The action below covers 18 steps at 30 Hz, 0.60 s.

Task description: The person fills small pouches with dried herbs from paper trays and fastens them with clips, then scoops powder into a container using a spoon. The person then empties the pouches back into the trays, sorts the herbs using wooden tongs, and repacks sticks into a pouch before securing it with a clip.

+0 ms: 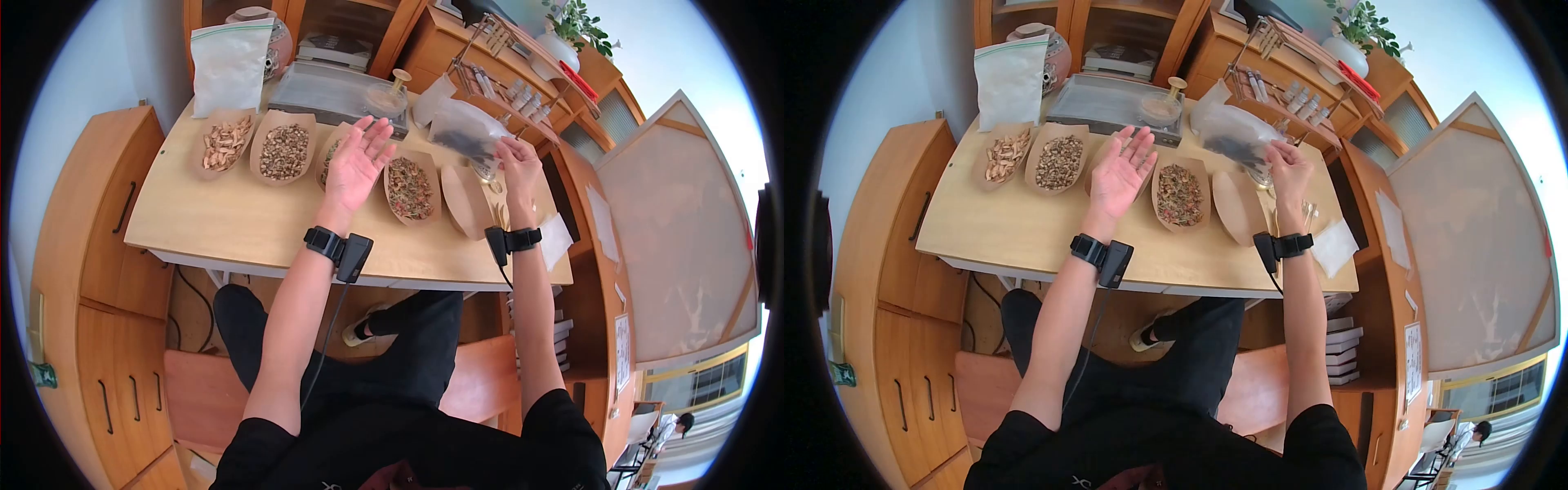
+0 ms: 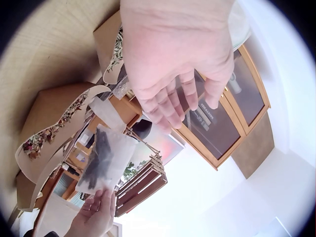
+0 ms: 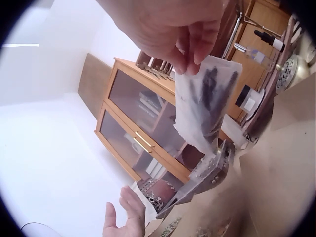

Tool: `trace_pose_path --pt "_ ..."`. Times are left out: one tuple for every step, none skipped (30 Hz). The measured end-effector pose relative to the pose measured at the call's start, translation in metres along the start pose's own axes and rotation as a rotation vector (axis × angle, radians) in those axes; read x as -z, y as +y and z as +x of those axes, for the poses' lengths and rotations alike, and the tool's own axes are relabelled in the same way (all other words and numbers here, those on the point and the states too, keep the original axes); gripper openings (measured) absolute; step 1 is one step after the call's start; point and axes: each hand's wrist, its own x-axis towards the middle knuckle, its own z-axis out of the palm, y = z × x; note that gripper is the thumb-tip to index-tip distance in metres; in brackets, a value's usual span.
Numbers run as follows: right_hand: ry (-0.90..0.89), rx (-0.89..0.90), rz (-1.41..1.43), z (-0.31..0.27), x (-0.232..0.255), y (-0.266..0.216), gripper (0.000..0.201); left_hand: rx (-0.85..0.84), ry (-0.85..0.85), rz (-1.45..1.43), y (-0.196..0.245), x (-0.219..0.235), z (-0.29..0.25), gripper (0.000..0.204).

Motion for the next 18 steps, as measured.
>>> trace_pose_path --pt "-0.001 -0.021 -0.008 0.003 -0.004 0.005 0.019 -0.008 0.001 -0.001 0.0 0.0 0.0 0.039" --pt "-0.001 -0.043 -0.017 0.004 -0.008 0.006 0.019 -0.008 -0.002 -0.002 0.0 0.0 0.0 0.039" --pt "-0.008 -0.041 -0.017 0.005 -0.01 0.006 0.019 -0.008 -0.004 -0.003 0.0 0.001 0.0 0.039" --pt "0.002 -0.052 -0.016 0.006 -0.011 0.007 0.02 -0.014 -0.002 -0.004 0.0 0.001 0.0 0.039" --pt "0.012 -0.062 -0.016 0.006 -0.012 0.005 0.02 -0.015 -0.004 -0.003 0.0 0.001 0.0 0.039" --pt "0.007 -0.062 -0.016 0.005 -0.013 0.004 0.02 -0.016 -0.006 -0.002 0.001 0.0 0.0 0.039" --pt "0.018 -0.058 -0.008 0.004 -0.012 0.003 0.02 -0.019 -0.004 -0.003 0.001 0.0 0.0 0.039" --pt "0.03 -0.054 0.0 0.003 -0.01 0.001 0.02 -0.022 -0.008 -0.001 0.001 0.0 0.0 0.039" --pt "0.029 -0.055 -0.002 0.002 -0.008 -0.001 0.02 -0.023 -0.012 0.0 0.001 -0.001 0.0 0.039" --pt "0.021 -0.038 0.002 0.001 -0.005 -0.002 0.019 -0.021 -0.011 -0.002 0.001 -0.001 -0.001 0.039" --pt "0.015 -0.021 0.006 0.0 -0.001 -0.004 0.019 -0.02 -0.008 -0.004 0.0 -0.001 -0.001 0.039" --pt "0.017 -0.024 0.003 -0.002 0.003 -0.006 0.019 -0.018 -0.006 -0.006 0.0 -0.002 -0.001 0.039" --pt "0.017 -0.026 0.014 -0.003 0.008 -0.008 0.019 -0.015 -0.005 -0.007 0.0 -0.003 -0.001 0.039" --pt "0.017 -0.027 0.025 -0.006 0.01 -0.014 0.018 -0.008 -0.006 -0.003 0.0 -0.003 -0.001 0.04" --pt "0.018 -0.03 0.024 -0.009 0.012 -0.019 0.018 -0.001 -0.007 0.001 -0.001 -0.003 -0.001 0.04" --pt "0.013 -0.033 0.061 -0.013 0.014 -0.025 0.02 0.002 -0.005 0.001 -0.001 -0.003 0.0 0.04" --pt "0.01 -0.037 0.097 -0.017 0.015 -0.033 0.021 0.022 -0.026 0.024 -0.002 -0.002 0.0 0.041" --pt "0.015 -0.041 0.096 -0.022 0.014 -0.043 0.021 0.044 -0.047 0.045 -0.003 -0.003 0.0 0.042"
